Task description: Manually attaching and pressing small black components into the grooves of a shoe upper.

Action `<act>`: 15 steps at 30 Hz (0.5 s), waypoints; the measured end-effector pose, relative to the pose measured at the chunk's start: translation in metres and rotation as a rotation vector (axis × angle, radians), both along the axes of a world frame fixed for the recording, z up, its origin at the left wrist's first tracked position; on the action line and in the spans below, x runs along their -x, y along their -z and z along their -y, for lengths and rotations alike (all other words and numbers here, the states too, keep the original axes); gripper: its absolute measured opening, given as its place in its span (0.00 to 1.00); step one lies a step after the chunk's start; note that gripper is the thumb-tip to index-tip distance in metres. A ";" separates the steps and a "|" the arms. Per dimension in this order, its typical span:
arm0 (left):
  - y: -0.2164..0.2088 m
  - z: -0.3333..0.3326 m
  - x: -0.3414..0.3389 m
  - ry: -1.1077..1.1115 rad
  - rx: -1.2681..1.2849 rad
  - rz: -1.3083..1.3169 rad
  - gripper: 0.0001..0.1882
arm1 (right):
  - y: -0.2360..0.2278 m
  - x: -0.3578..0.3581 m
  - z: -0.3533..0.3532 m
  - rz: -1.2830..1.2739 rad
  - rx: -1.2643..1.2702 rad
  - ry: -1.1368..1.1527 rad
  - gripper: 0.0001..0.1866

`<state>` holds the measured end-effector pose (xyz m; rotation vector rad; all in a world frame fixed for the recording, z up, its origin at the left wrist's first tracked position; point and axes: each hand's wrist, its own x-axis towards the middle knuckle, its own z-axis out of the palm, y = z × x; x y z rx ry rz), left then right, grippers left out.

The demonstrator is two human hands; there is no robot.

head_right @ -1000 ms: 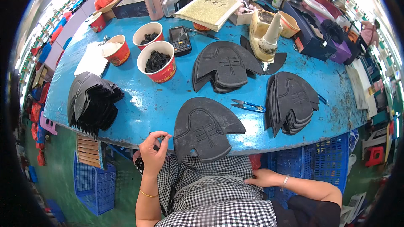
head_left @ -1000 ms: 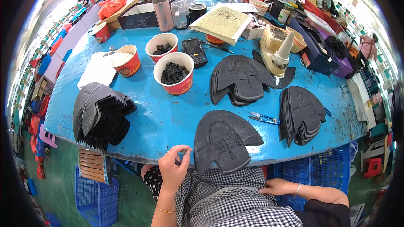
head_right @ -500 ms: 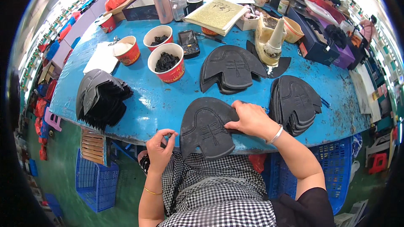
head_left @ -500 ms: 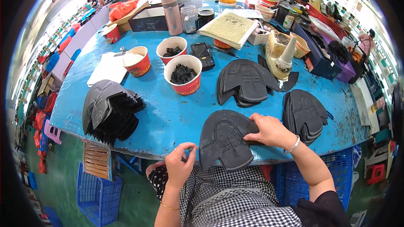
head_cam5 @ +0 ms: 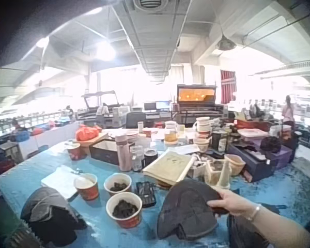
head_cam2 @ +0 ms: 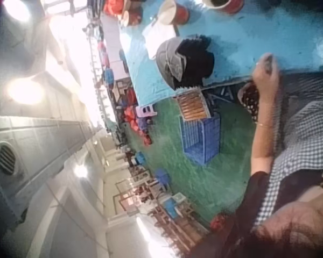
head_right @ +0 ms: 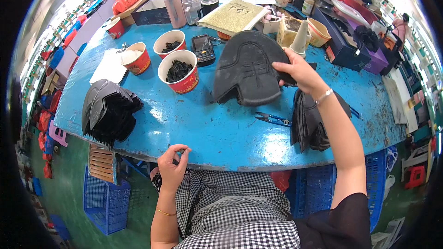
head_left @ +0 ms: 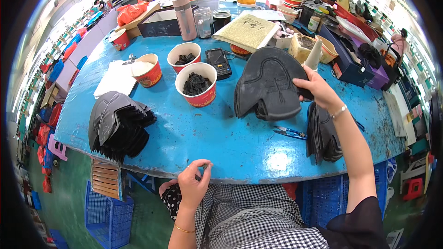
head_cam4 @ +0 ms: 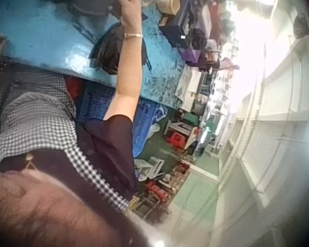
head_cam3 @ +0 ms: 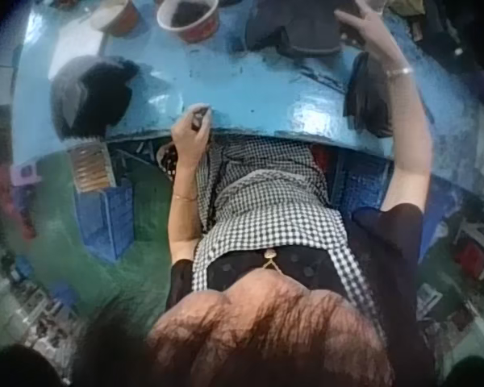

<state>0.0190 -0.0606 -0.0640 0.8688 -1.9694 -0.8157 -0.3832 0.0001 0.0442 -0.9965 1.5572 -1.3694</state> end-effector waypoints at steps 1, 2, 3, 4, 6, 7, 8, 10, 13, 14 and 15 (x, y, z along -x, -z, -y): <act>0.000 0.000 0.000 0.001 0.000 -0.002 0.06 | 0.004 0.010 0.006 -0.002 0.000 0.001 0.25; 0.000 0.000 0.001 0.005 0.002 0.001 0.06 | 0.009 0.019 0.010 -0.040 -0.073 0.053 0.26; 0.000 0.000 -0.001 0.006 0.002 0.007 0.06 | 0.012 0.022 0.014 -0.076 -0.146 0.101 0.26; 0.000 0.000 -0.001 0.006 0.000 0.008 0.06 | 0.011 0.022 0.015 -0.097 -0.170 0.057 0.25; 0.001 0.000 0.000 0.005 -0.007 0.000 0.06 | 0.018 0.030 0.017 -0.342 -0.191 0.090 0.25; 0.000 -0.001 0.000 0.014 -0.010 0.001 0.06 | 0.025 0.036 0.017 -0.591 -0.211 0.122 0.24; 0.000 -0.001 0.001 0.025 -0.012 0.007 0.06 | 0.042 0.053 0.010 -0.825 -0.005 0.159 0.25; 0.000 0.000 -0.004 0.017 -0.020 0.019 0.06 | 0.015 0.040 -0.007 -0.854 -0.090 0.132 0.26; -0.003 -0.002 -0.003 0.023 0.007 0.036 0.08 | -0.016 0.042 -0.057 -0.972 -0.345 0.033 0.28; -0.003 -0.001 -0.002 0.033 0.002 0.016 0.08 | -0.012 0.048 -0.084 -0.980 -0.358 0.041 0.28; -0.003 -0.001 -0.001 0.042 -0.005 -0.004 0.09 | -0.006 0.052 -0.113 -1.165 -0.439 0.057 0.31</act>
